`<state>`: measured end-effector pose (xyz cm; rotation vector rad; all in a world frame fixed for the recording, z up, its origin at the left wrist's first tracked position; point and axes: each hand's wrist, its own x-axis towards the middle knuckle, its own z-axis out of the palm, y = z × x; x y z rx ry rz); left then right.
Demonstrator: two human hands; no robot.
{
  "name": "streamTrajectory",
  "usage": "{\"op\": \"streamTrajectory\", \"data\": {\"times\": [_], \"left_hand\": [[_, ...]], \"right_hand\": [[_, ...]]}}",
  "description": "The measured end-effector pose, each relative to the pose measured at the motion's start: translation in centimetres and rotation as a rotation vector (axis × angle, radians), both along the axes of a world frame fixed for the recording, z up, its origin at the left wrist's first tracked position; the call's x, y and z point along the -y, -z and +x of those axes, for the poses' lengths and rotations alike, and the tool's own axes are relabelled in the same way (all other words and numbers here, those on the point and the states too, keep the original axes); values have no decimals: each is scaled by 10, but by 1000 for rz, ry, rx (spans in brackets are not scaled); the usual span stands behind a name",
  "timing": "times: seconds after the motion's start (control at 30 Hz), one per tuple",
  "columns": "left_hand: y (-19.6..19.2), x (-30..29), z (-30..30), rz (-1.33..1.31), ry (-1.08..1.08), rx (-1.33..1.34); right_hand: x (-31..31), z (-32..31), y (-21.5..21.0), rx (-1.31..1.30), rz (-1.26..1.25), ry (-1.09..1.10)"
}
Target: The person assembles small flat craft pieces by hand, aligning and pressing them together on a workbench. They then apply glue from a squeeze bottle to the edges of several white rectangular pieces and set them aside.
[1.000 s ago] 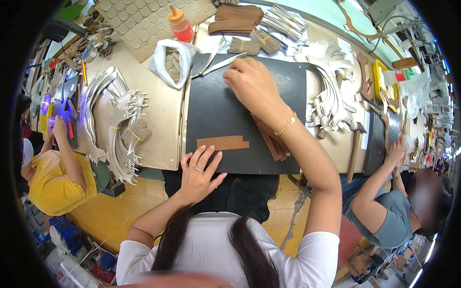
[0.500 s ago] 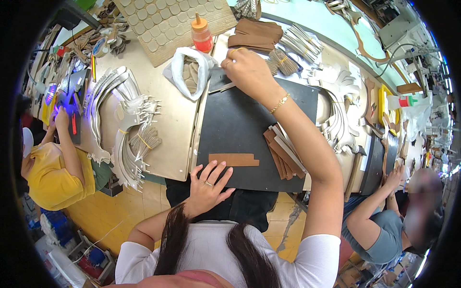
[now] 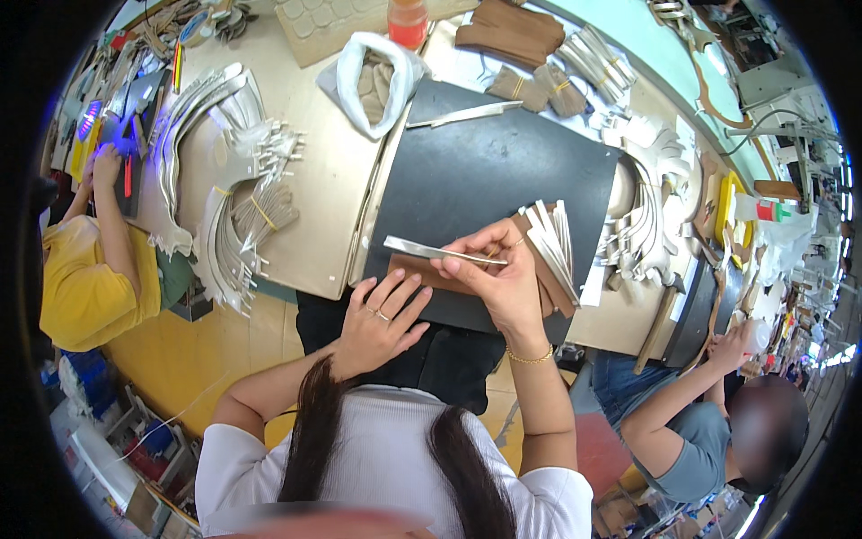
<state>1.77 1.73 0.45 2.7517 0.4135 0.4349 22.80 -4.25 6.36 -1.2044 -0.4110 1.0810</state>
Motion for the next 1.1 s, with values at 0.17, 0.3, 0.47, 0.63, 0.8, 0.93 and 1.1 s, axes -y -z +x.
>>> {"op": "streamTrajectory", "data": {"times": [0.17, 0.3, 0.47, 0.63, 0.8, 0.93, 1.1], "left_hand": [[-2, 1, -2, -23, -49, 33], [-6, 2, -2, -49, -123, 16], [-3, -1, -4, -10, -115, -21], [-1, 0, -5, 47, -126, -26], [1, 0, -5, 59, -130, -32], [4, 0, -7, 30, -143, -32], [5, 0, -9, 17, -152, -19]], "right_hand": [[26, -25, 20, 165, -145, -17], [31, -31, 26, 255, -144, -9], [26, -26, 30, 290, -170, -45], [24, -25, 33, 260, -159, -43], [24, -26, 35, 318, -171, -44], [24, -27, 35, 317, -182, -31], [24, -28, 32, 355, -215, -44]]}}
